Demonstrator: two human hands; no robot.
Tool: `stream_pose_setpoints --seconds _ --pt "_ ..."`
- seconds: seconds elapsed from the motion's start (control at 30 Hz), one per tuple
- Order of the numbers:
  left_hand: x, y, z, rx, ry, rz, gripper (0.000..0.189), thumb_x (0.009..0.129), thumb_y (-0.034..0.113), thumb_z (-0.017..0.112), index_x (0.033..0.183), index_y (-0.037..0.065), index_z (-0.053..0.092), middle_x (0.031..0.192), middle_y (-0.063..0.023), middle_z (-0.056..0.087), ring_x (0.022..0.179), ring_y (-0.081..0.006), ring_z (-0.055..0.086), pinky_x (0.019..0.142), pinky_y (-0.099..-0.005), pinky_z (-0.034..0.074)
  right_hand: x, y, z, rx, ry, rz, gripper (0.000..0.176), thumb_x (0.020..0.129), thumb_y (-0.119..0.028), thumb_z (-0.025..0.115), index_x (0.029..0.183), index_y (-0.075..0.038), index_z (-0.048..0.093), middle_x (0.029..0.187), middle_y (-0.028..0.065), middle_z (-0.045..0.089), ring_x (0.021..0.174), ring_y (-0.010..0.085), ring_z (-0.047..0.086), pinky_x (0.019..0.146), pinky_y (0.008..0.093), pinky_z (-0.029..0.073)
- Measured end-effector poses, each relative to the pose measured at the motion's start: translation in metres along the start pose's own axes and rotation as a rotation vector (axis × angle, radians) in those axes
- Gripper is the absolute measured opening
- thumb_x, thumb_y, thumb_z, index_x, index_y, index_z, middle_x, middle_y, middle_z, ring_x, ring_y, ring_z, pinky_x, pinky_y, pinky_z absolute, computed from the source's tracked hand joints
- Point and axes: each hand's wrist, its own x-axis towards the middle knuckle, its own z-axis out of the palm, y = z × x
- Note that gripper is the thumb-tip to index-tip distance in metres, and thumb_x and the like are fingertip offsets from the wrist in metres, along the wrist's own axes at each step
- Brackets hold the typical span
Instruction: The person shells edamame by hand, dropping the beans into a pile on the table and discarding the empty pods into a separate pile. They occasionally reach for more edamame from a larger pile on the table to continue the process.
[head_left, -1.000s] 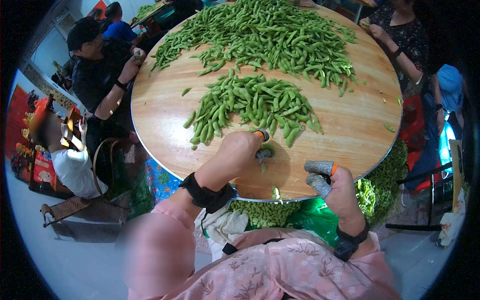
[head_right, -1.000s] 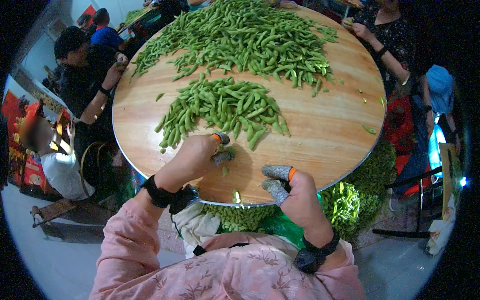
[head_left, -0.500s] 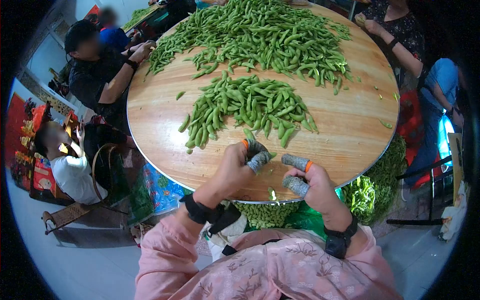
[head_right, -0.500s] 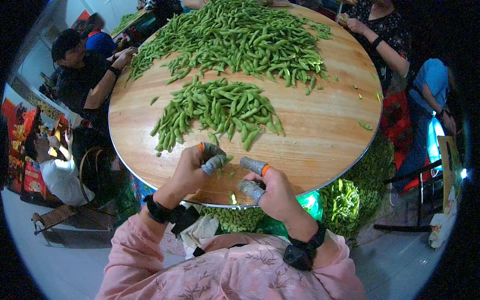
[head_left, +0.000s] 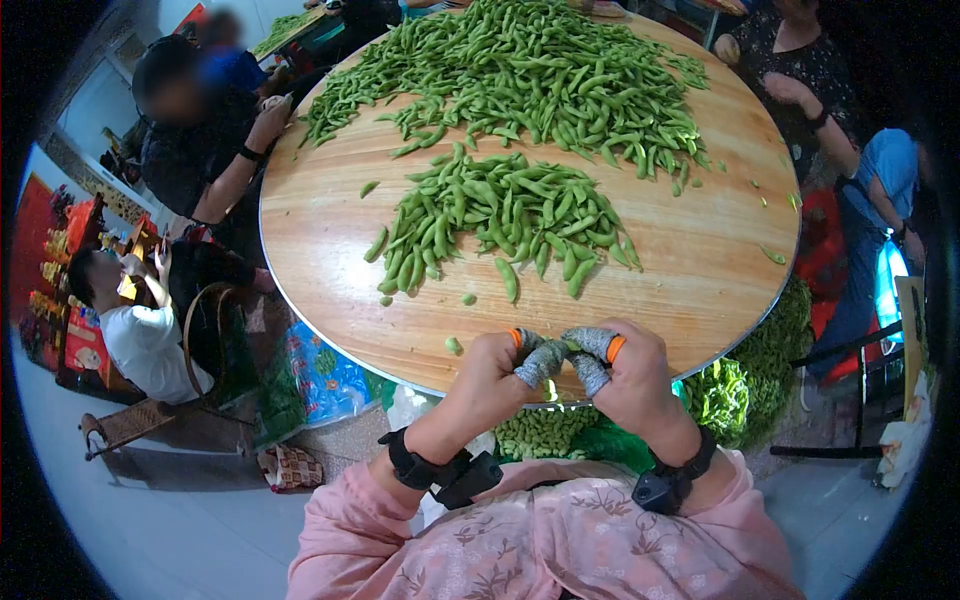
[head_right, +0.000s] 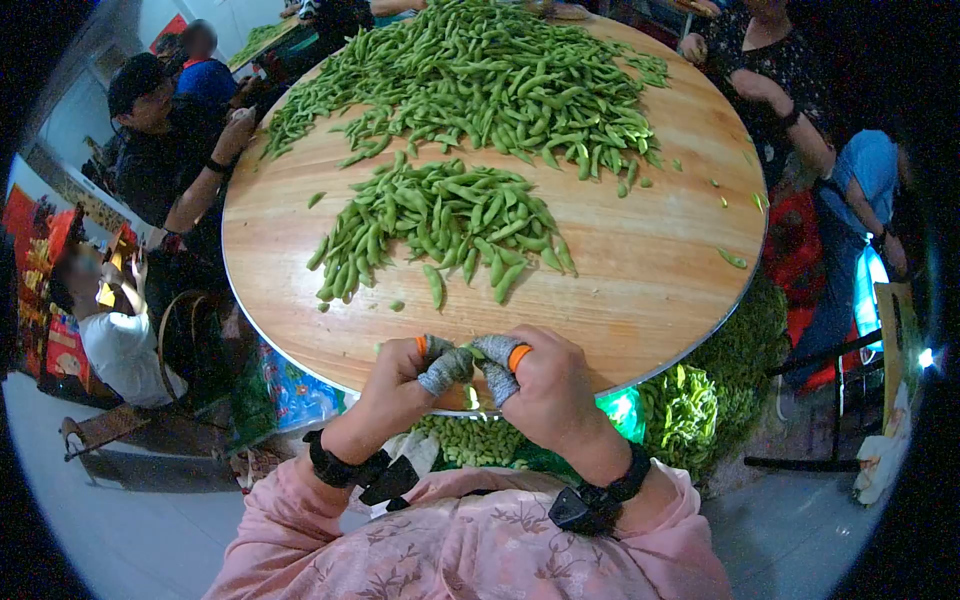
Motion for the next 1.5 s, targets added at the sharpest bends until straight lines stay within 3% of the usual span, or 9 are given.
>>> stream_pose_setpoints --seconds 0.3,0.4,0.47,0.53,0.73,1.07,1.17,1.27,1.5 --pt "-0.003 0.002 0.004 -0.139 -0.057 -0.084 0.015 0.083 0.014 0.050 0.086 0.000 0.055 0.069 0.0031 0.052 0.060 -0.0039 0.046 0.053 -0.0193 0.040 -0.003 -0.005 -0.007 -0.268 -0.028 -0.231 0.025 0.058 -0.002 0.058 0.083 0.002 0.059 0.077 0.0133 0.054 0.068 0.0298 0.054 0.063 0.0332 0.045" --pt "-0.004 -0.006 0.003 -0.023 -0.059 0.045 0.013 0.082 0.011 0.050 0.086 -0.001 0.054 0.071 0.0029 0.053 0.061 -0.0056 0.046 0.054 -0.0204 0.040 -0.007 -0.002 -0.006 0.103 -0.062 0.047 0.022 0.067 0.001 0.057 0.089 0.003 0.058 0.081 0.0100 0.057 0.072 0.0235 0.057 0.067 0.0278 0.045" --pt "-0.006 -0.004 0.001 0.125 -0.053 0.146 0.012 0.082 0.009 0.050 0.085 -0.002 0.054 0.071 0.0029 0.053 0.061 -0.0066 0.047 0.055 -0.0210 0.040 -0.010 0.002 -0.009 0.733 -0.163 0.398 0.020 0.074 0.000 0.055 0.094 0.002 0.057 0.084 0.0059 0.058 0.076 0.0133 0.055 0.068 0.0240 0.044" --pt "-0.009 0.010 -0.001 0.761 -0.241 0.175 0.009 0.081 0.007 0.051 0.083 -0.002 0.052 0.072 0.0021 0.053 0.063 -0.0079 0.046 0.057 -0.0223 0.040 -0.007 0.004 -0.007 0.810 -0.233 0.440 0.020 0.075 0.000 0.054 0.095 0.001 0.056 0.084 0.0043 0.057 0.076 0.0103 0.053 0.068 0.0231 0.044" --pt "-0.008 -0.014 0.003 -0.093 -0.191 0.018 0.008 0.081 0.006 0.050 0.086 -0.001 0.051 0.077 0.0003 0.052 0.070 -0.0072 0.046 0.063 -0.0222 0.040 -0.012 0.015 -0.006 0.706 -0.255 0.393 0.018 0.075 0.000 0.057 0.093 0.002 0.056 0.082 0.0035 0.058 0.074 0.0090 0.053 0.068 0.0227 0.044" --pt "-0.012 -0.010 0.002 -0.075 -0.149 0.089 0.016 0.085 0.011 0.046 0.092 -0.002 0.050 0.079 -0.0005 0.052 0.074 -0.0078 0.047 0.065 -0.0216 0.040 -0.015 0.014 -0.002 0.804 -0.191 0.380 0.013 0.073 0.001 0.059 0.086 0.002 0.057 0.079 0.0039 0.059 0.072 0.0094 0.055 0.066 0.0225 0.045" --pt "-0.013 -0.008 0.000 0.097 -0.233 0.118 0.017 0.074 -0.003 0.045 0.090 -0.001 0.052 0.067 -0.0058 0.051 0.068 -0.0083 0.042 0.062 -0.0243 0.038 -0.014 0.012 -0.003 0.758 -0.215 0.337 0.013 0.074 0.001 0.058 0.087 0.003 0.057 0.081 0.0044 0.059 0.073 0.0094 0.055 0.066 0.0222 0.045" --pt "-0.013 -0.009 0.001 0.053 -0.191 0.169 0.018 0.072 -0.003 0.047 0.089 0.001 0.052 0.067 -0.0102 0.052 0.064 -0.0144 0.048 0.059 -0.0273 0.039 -0.013 0.006 -0.001 0.749 -0.143 0.399 0.014 0.075 0.000 0.057 0.088 0.003 0.057 0.082 0.0045 0.059 0.074 0.0093 0.055 0.067 0.0221 0.045" --pt "-0.019 -0.011 0.010 0.717 0.087 0.344 0.029 0.059 0.000 0.059 0.087 0.003 0.052 0.075 -0.0142 0.054 0.066 -0.0321 0.054 0.056 -0.0325 0.044 -0.019 0.005 -0.002 0.877 -0.196 0.514 0.015 0.079 -0.003 0.053 0.092 0.003 0.055 0.082 0.0033 0.059 0.075 0.0086 0.054 0.067 0.0219 0.044"
